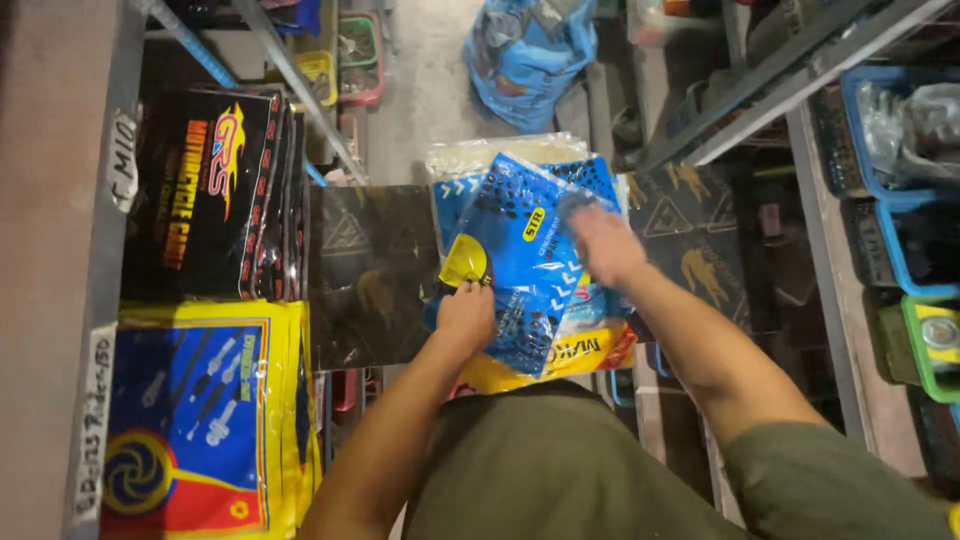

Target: The person organizes and stacks various plastic-wrapped packages on a metal shelf. They pick up blue and yellow packages, align them, and place them into a neat pile on the shelf.

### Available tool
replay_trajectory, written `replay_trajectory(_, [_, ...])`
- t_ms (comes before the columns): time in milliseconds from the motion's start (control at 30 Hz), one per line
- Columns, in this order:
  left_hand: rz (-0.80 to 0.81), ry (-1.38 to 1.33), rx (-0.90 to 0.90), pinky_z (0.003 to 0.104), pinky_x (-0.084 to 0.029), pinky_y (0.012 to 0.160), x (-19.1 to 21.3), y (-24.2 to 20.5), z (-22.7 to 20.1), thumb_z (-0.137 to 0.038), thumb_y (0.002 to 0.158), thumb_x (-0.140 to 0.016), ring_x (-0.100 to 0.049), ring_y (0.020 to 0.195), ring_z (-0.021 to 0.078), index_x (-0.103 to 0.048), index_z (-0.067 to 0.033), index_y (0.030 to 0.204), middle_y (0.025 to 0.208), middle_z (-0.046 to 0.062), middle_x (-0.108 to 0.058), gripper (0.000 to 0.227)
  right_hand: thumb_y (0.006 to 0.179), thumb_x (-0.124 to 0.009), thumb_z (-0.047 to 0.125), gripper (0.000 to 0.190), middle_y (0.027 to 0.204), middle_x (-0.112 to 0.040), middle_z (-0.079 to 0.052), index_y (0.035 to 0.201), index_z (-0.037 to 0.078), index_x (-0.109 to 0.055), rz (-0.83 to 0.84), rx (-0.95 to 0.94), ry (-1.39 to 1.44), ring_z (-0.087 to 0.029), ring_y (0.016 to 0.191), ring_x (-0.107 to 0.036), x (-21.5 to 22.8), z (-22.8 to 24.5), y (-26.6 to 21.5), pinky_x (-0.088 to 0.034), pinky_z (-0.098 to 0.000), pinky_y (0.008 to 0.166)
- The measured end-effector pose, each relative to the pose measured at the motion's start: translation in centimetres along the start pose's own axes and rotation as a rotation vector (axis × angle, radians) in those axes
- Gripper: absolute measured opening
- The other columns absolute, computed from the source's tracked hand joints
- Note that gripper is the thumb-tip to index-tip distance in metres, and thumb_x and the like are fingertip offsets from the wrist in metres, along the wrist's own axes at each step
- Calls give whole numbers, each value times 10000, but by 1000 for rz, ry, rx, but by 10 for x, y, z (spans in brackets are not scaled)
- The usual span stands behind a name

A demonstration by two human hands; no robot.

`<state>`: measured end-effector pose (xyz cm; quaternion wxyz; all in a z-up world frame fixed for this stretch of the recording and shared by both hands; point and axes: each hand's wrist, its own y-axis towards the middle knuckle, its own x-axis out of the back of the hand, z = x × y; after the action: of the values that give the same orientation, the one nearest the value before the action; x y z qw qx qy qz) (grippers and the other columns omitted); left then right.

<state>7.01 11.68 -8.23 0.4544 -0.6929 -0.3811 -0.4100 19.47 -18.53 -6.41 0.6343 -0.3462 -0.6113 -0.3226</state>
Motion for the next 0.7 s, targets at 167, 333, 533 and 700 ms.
replay_trajectory(167, [123,14,3,525,-539,922,28,-5,-8,-298,896,-559,-499,1327,315,-604,-57,1306,1349,148,-615,478,968,-478,349,527,1551,-507,-48,1446,144,-564,73,-202,-200,-338,1461,-411,-19,22,-8,-385,-504,1120])
replay_trajectory(333, [279,-27,8,550,-478,1022,34,-3,-9,-322,924,-540,-410,1384,306,-539,-15,1381,1407,163,-540,551,986,-486,261,498,1464,-579,-168,1400,7,-595,-80,-317,-4,-390,1391,-489,15,121,-48,-433,-454,1061])
replay_trajectory(533, [285,-57,35,542,-473,1005,67,-11,-16,-238,963,-457,-428,1363,311,-601,-37,1317,1363,146,-588,432,960,-526,135,470,1506,-517,-211,1401,-21,-568,-97,-233,245,-480,1441,-379,30,189,-103,-374,-491,1141])
replay_trajectory(700, [332,-64,47,526,-458,1041,79,-16,-17,-280,978,-486,-401,1400,283,-618,-63,1302,1401,125,-573,411,856,-616,246,537,1560,-476,-123,1372,100,-585,-74,203,190,-477,1462,-357,-25,193,-146,-376,-496,1109])
